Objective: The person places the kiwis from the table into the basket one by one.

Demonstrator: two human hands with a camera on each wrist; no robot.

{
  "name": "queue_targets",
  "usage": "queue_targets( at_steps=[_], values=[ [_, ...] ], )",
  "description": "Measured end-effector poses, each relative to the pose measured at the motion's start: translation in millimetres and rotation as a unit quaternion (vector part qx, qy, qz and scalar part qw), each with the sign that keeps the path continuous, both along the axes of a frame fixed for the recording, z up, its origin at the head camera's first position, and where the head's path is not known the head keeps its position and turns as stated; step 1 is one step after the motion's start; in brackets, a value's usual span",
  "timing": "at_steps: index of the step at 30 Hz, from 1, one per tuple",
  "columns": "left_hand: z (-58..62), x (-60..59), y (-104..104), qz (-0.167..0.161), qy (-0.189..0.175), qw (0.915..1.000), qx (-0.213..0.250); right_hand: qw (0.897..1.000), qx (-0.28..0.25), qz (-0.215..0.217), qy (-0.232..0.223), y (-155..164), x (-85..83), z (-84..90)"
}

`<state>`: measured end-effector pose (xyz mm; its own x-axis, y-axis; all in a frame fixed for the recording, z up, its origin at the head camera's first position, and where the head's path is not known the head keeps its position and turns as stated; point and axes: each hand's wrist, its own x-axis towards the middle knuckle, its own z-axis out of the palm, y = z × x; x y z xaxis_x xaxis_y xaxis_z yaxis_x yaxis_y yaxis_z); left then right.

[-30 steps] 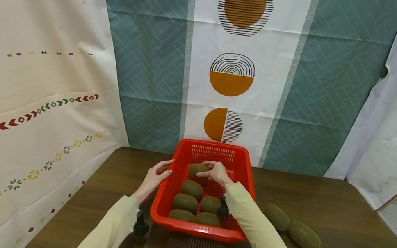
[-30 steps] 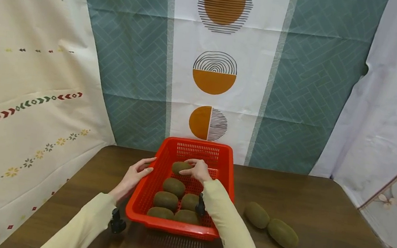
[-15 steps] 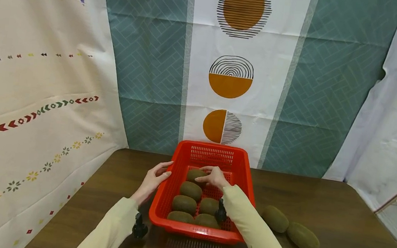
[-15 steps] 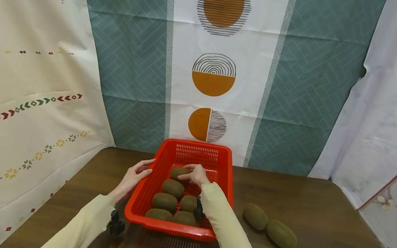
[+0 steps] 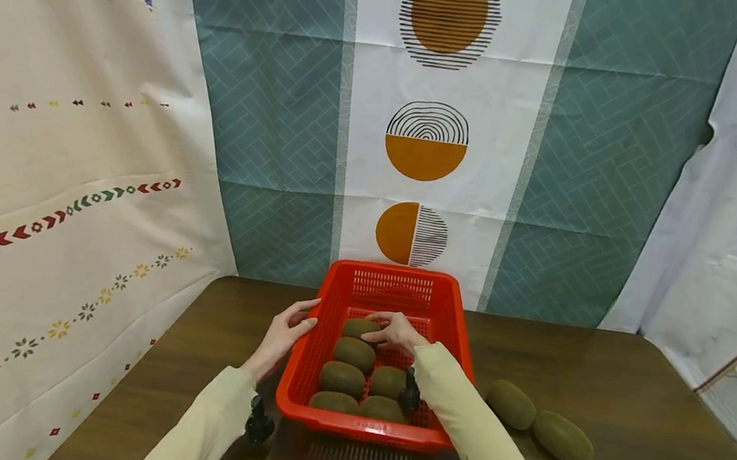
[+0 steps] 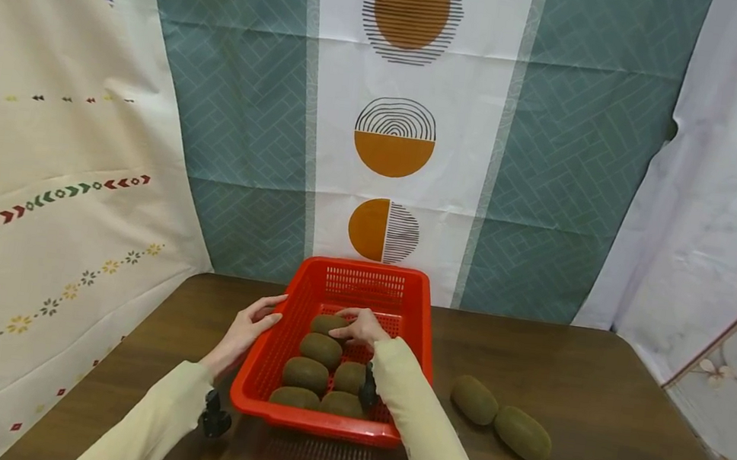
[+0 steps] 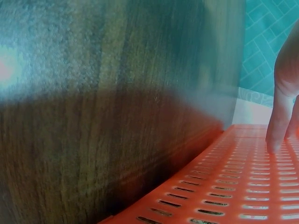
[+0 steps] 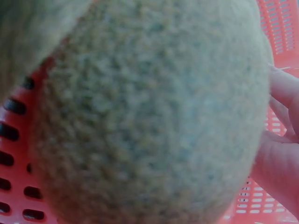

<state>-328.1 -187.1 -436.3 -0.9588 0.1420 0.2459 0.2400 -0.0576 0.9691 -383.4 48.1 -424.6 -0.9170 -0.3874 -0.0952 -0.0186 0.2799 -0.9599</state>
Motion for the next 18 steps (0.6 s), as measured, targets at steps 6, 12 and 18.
queue_targets(
  at_steps=[6,12,18],
  values=[
    [1.9,-0.1,2,-0.003,0.002,1.0,0.004,1.0,0.017,0.003,0.019,3,0.2,4.6],
    [2.0,0.8,3,-0.005,-0.005,0.9999,0.009,0.999,0.019,-0.018,0.034,10,-2.1,9.8],
    [0.8,1.7,1,-0.008,0.0,0.9999,0.01,0.999,0.002,-0.018,0.038,16,-1.1,23.4]
  ],
)
